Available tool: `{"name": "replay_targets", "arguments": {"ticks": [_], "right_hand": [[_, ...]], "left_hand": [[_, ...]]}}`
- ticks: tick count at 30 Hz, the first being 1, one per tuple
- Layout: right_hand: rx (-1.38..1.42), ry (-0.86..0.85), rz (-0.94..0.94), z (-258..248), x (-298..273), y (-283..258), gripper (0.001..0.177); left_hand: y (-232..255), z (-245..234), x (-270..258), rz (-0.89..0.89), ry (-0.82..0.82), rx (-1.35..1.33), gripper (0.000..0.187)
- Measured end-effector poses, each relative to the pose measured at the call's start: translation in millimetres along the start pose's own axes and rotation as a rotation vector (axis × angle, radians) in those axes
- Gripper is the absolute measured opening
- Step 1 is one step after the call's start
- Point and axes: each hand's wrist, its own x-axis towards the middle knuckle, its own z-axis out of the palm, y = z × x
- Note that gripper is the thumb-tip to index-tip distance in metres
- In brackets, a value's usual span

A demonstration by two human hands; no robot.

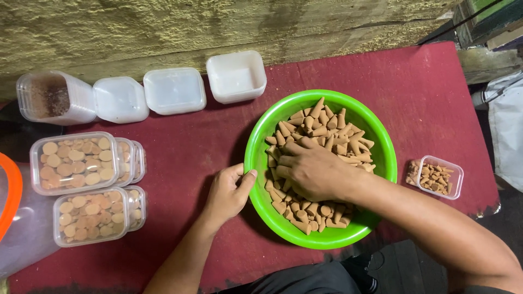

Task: Packing incense cones from a large green bowl into small clear plastic containers.

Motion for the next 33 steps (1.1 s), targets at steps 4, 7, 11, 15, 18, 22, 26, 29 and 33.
{"name": "replay_targets", "arguments": {"ticks": [4,7,11,15,18,22,26,29,33], "right_hand": [[0.079,-0.037,0.019,12,-17,6,0.03],[0.075,-0.113,0.062,15,-31,7,0.036],[0.214,0.068,0.015,24,-51,8,0.031],[0.241,0.239,-0.022,34,-70,7,0.015],[0.264,0.295,-0.017,40,-76,9,0.008],[0.176,0.44,-0.014,38,-64,12,0.009],[0.008,0.527,0.007,21,-33,10,0.011],[-0.036,0.343,0.027,-7,-8,2,0.022],[-0.069,-0.068,0.081,-38,6,-10,0.041]], "left_hand": [[-7,0,0,-0.003,0.009,-0.007,0.034],[-8,1,0,0.0,0.002,-0.014,0.034],[-10,1,0,0.013,0.011,-0.02,0.035],[-6,3,0,0.008,0.014,-0.017,0.035],[-8,4,0,0.019,0.015,-0.007,0.034],[-6,4,1,0.026,0.012,-0.009,0.036],[-9,4,0,0.043,0.014,-0.007,0.037],[-19,3,1,0.052,0.019,-0.002,0.037],[-19,3,2,0.058,0.023,0.005,0.037]]}}
